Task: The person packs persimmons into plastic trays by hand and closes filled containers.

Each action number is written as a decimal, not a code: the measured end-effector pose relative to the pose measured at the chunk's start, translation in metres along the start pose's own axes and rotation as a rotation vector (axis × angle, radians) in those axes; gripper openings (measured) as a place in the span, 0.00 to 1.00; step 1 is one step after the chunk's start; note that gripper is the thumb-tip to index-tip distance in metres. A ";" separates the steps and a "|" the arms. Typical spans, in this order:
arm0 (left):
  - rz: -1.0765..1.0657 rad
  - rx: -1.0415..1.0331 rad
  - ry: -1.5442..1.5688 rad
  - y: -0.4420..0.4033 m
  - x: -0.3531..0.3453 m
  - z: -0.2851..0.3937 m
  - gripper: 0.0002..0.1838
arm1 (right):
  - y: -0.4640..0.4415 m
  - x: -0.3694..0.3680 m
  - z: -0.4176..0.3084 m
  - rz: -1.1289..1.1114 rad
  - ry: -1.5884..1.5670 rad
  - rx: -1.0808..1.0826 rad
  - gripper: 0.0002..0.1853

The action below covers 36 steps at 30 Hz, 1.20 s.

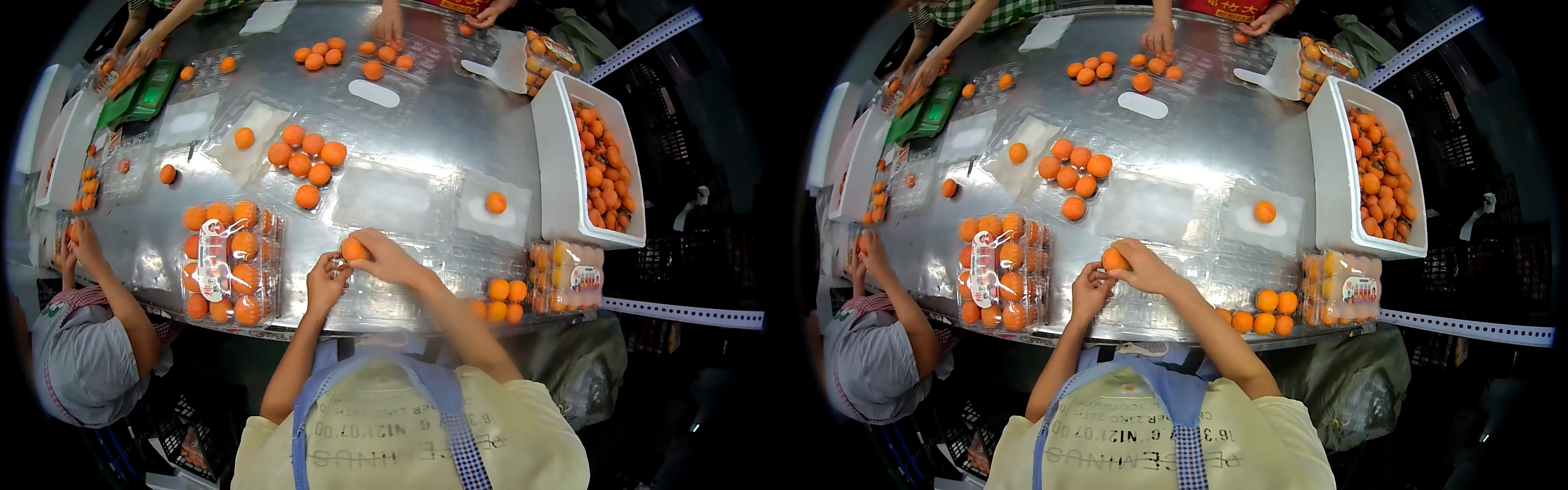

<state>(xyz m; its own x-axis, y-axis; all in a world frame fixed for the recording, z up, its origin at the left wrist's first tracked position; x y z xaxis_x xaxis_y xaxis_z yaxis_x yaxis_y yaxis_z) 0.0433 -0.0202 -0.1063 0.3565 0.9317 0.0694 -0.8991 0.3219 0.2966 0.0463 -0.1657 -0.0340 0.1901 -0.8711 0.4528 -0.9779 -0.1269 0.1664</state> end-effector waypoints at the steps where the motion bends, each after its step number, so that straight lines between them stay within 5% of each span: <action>1: 0.003 -0.005 -0.003 0.000 0.000 0.000 0.21 | -0.001 -0.006 0.004 0.057 0.062 0.066 0.29; 8: 0.016 -0.016 -0.018 -0.002 0.002 -0.004 0.20 | 0.000 -0.010 -0.022 0.017 0.345 -0.057 0.29; 14: 0.023 -0.113 -0.023 -0.006 0.002 -0.015 0.19 | -0.002 -0.016 -0.037 0.232 0.511 -0.013 0.28; 17: 0.006 0.032 -0.021 0.002 0.000 0.008 0.20 | -0.006 -0.003 -0.034 0.277 0.473 -0.004 0.24; 20: -0.002 0.028 -0.012 0.000 0.000 0.004 0.20 | -0.013 0.013 0.012 0.193 -0.294 -0.284 0.20; 23: 0.014 0.012 -0.023 -0.001 0.000 0.002 0.21 | -0.007 0.020 0.048 0.162 -0.597 -0.497 0.17; 27: 0.008 0.015 -0.075 -0.001 0.000 0.006 0.20 | -0.004 0.017 0.038 0.109 -0.204 -0.506 0.17; 30: 0.009 0.023 -0.042 -0.001 0.000 0.007 0.20 | -0.004 0.015 -0.012 0.229 0.364 -0.208 0.19; 36: 0.012 0.019 -0.018 -0.002 0.000 0.001 0.19 | -0.016 -0.005 -0.012 0.183 0.682 -0.212 0.21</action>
<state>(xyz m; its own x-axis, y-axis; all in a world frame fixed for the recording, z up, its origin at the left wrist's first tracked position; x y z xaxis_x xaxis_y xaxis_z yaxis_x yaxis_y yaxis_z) 0.0456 -0.0212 -0.1062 0.3506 0.9321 0.0904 -0.8984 0.3076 0.3135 0.0615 -0.1535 -0.0290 0.1056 -0.3718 0.9223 -0.9743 0.1468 0.1708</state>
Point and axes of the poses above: each hand's wrist, its own y-axis away from the middle knuckle, its own x-axis out of the back of the hand, z = x × y, the point moved 7 cm from there along -y, towards the middle knuckle, and after that the axes turned 9 degrees about -x, right-handed, at the moved point
